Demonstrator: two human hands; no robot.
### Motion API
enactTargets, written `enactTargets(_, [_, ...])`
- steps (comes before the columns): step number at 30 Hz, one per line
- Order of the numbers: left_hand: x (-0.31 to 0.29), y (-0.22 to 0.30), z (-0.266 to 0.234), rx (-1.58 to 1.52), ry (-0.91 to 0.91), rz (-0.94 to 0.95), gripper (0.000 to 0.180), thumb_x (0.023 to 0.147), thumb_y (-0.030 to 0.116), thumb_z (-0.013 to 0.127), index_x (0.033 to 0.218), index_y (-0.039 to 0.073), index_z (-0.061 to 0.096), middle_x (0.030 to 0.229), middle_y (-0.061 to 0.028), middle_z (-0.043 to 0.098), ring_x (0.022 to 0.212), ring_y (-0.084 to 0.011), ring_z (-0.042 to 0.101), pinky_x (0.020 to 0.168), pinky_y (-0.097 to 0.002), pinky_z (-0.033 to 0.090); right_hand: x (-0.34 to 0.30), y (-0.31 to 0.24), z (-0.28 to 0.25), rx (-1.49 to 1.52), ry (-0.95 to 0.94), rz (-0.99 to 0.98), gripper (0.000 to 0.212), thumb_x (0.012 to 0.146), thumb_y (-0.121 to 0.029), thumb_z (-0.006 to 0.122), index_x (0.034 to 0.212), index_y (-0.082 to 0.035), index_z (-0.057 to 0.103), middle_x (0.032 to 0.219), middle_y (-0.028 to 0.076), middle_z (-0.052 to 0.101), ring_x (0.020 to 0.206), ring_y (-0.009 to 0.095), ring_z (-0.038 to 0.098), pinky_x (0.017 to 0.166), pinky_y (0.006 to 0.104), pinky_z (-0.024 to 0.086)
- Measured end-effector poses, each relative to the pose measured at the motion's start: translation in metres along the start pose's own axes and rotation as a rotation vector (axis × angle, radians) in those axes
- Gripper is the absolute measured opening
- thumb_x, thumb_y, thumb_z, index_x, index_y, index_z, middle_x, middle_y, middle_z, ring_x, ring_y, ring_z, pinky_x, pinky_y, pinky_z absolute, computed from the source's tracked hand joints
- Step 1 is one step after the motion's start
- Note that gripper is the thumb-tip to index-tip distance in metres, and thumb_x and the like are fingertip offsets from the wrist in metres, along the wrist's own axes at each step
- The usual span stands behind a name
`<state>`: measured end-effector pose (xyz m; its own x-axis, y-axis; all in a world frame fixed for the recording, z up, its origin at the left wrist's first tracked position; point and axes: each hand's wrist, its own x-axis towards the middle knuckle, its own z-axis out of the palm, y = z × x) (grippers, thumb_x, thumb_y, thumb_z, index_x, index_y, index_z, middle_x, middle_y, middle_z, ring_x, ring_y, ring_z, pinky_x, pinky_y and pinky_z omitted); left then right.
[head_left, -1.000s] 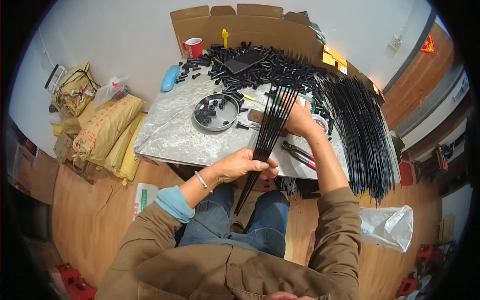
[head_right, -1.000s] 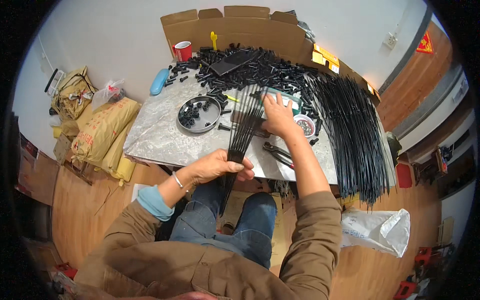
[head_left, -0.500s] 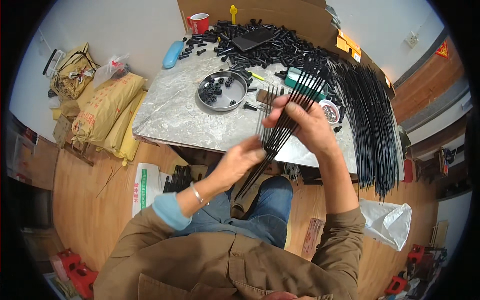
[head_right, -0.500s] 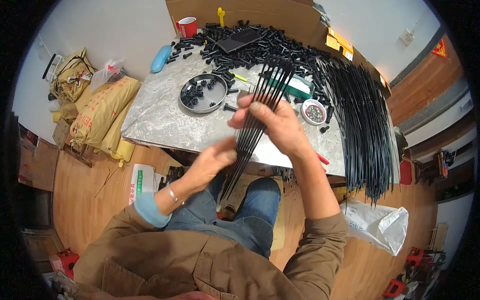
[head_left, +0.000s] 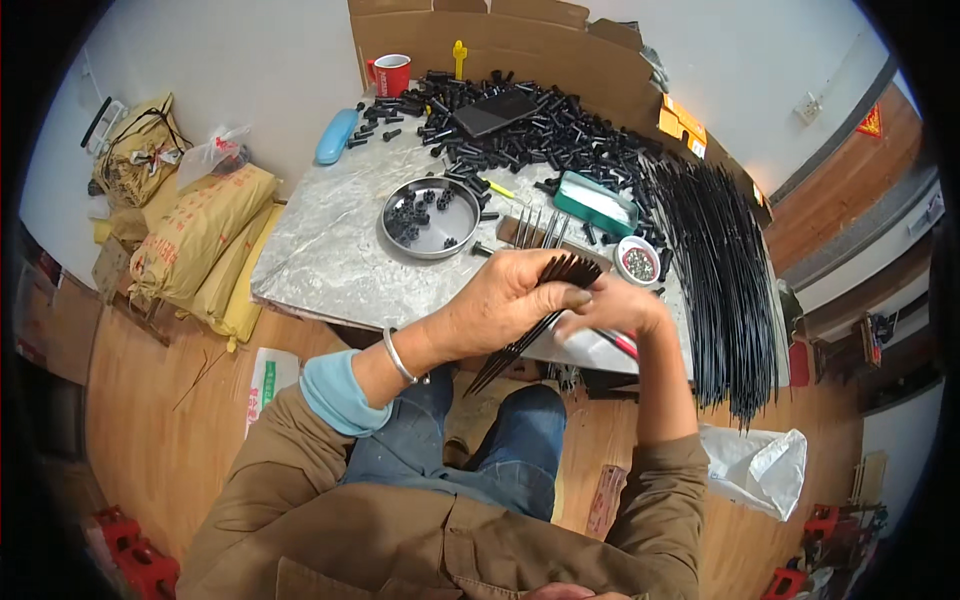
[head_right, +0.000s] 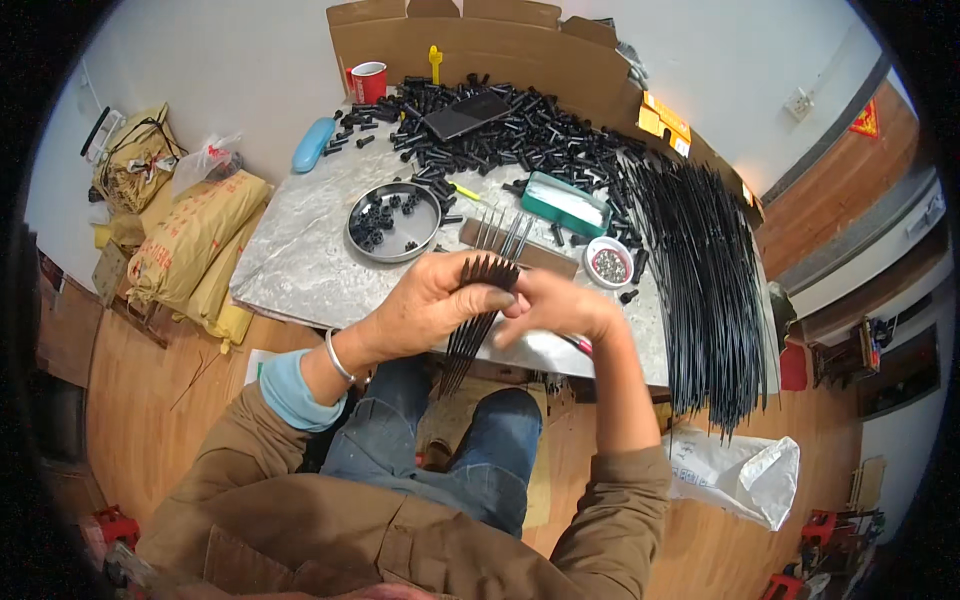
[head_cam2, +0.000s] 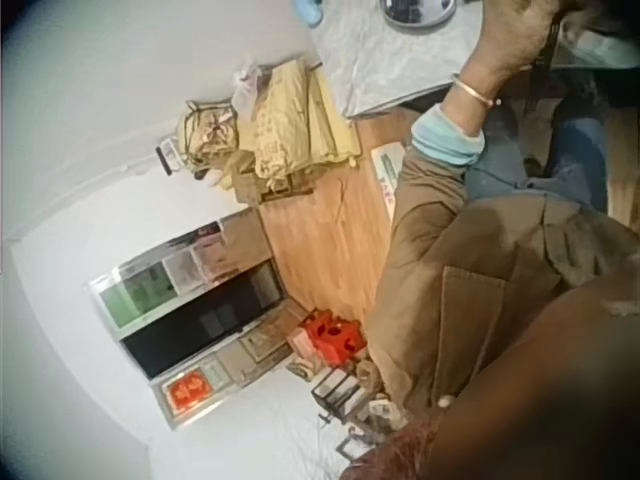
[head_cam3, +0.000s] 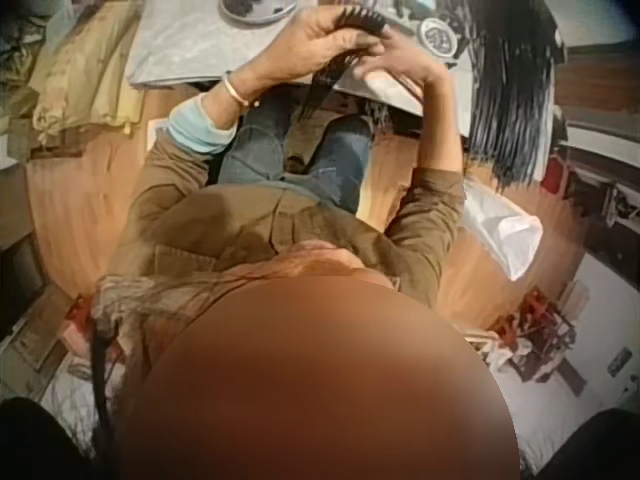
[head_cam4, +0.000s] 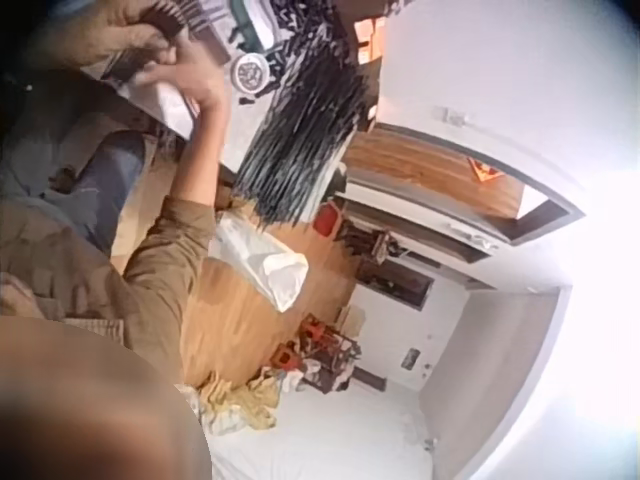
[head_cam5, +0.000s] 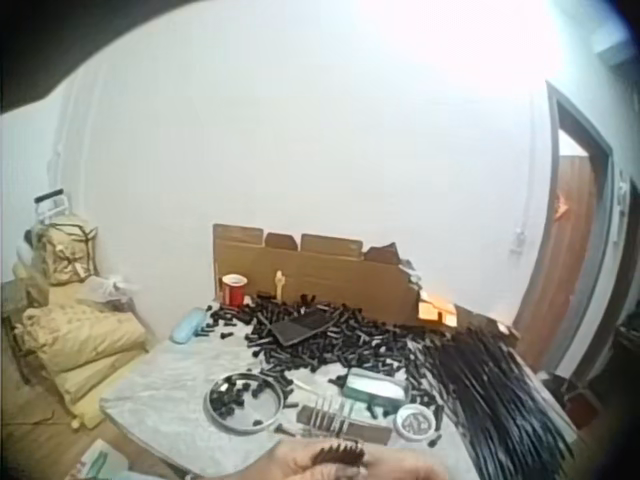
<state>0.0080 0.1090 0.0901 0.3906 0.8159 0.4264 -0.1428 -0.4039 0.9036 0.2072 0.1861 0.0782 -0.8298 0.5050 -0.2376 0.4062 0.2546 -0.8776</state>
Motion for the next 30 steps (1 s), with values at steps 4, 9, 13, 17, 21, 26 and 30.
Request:
enactTargets(4, [0.001, -0.003, -0.002, -0.008, 0.024, 0.010, 0.017, 0.092, 0.008, 0.057, 0.102, -0.004, 0.064, 0.090, -0.0093, 0.069, 0.087, -0.0148, 0.067, 0.080, -0.0271, 0.052, 0.049, 0.036, -0.074, -0.122, 0.705, 0.196, 0.024, 0.084, -0.015, 0.063, 0.100, 0.002, 0.068, 0.075, 0.007, 0.067, 0.070, 0.013, 0.062, 0.066, 0.0280, 0.050])
enactTargets(9, [0.006, 0.000, 0.000, 0.051, 0.024, 0.056, 0.018, 0.092, 0.010, 0.058, 0.102, -0.004, 0.065, 0.089, -0.0095, 0.071, 0.086, -0.0156, 0.068, 0.080, -0.0280, 0.053, 0.088, 0.099, -0.117, -0.817, 0.883, 0.375, 0.022, 0.080, -0.025, 0.066, 0.094, -0.010, 0.072, 0.088, 0.014, 0.070, 0.086, 0.030, 0.067, 0.076, 0.0391, 0.051])
enactTargets(13, [0.003, 0.002, -0.003, 0.034, 0.044, 0.017, 0.019, 0.092, 0.009, 0.057, 0.104, -0.004, 0.064, 0.091, -0.0103, 0.071, 0.090, -0.0159, 0.068, 0.082, -0.0280, 0.053, 0.098, 0.107, -0.125, -1.066, 0.864, 0.384, 0.020, 0.078, -0.026, 0.065, 0.091, -0.012, 0.071, 0.090, 0.012, 0.069, 0.088, 0.032, 0.065, 0.078, 0.0427, 0.051])
enactTargets(17, [0.003, 0.002, -0.002, 0.006, 0.057, -0.033, 0.020, 0.093, 0.009, 0.056, 0.106, -0.004, 0.064, 0.092, -0.0101, 0.071, 0.090, -0.0153, 0.067, 0.082, -0.0270, 0.053, 0.097, 0.109, -0.120, -1.010, 0.841, 0.321, 0.017, 0.080, -0.025, 0.064, 0.089, -0.011, 0.068, 0.094, 0.011, 0.067, 0.090, 0.032, 0.064, 0.078, 0.0435, 0.050])
enactTargets(21, [0.001, 0.000, 0.001, -0.007, 0.056, -0.037, 0.020, 0.093, 0.009, 0.056, 0.106, -0.004, 0.064, 0.092, -0.0098, 0.071, 0.089, -0.0150, 0.067, 0.082, -0.0269, 0.052, 0.098, 0.101, -0.116, -1.037, 0.771, 0.339, 0.018, 0.080, -0.024, 0.062, 0.088, -0.009, 0.068, 0.095, 0.012, 0.066, 0.091, 0.032, 0.064, 0.079, 0.0447, 0.050])
enactTargets(26, [0.001, 0.000, 0.003, -0.052, 0.081, -0.058, 0.019, 0.093, 0.007, 0.055, 0.106, -0.004, 0.064, 0.090, -0.0088, 0.070, 0.088, -0.0150, 0.067, 0.083, -0.0276, 0.052, 0.095, 0.106, -0.119, -1.175, 0.831, 0.278, 0.016, 0.082, -0.021, 0.059, 0.085, -0.007, 0.065, 0.092, 0.014, 0.066, 0.091, 0.032, 0.064, 0.077, 0.0461, 0.050])
enactTargets(30, [0.002, -0.004, 0.001, -0.084, 0.079, -0.068, 0.019, 0.093, 0.007, 0.055, 0.106, -0.004, 0.064, 0.091, -0.0085, 0.070, 0.089, -0.0150, 0.067, 0.083, -0.0280, 0.052, 0.082, 0.093, -0.120, -1.129, 0.957, 0.254, 0.014, 0.085, -0.019, 0.055, 0.083, -0.007, 0.063, 0.090, 0.012, 0.065, 0.087, 0.033, 0.063, 0.074, 0.0445, 0.050])
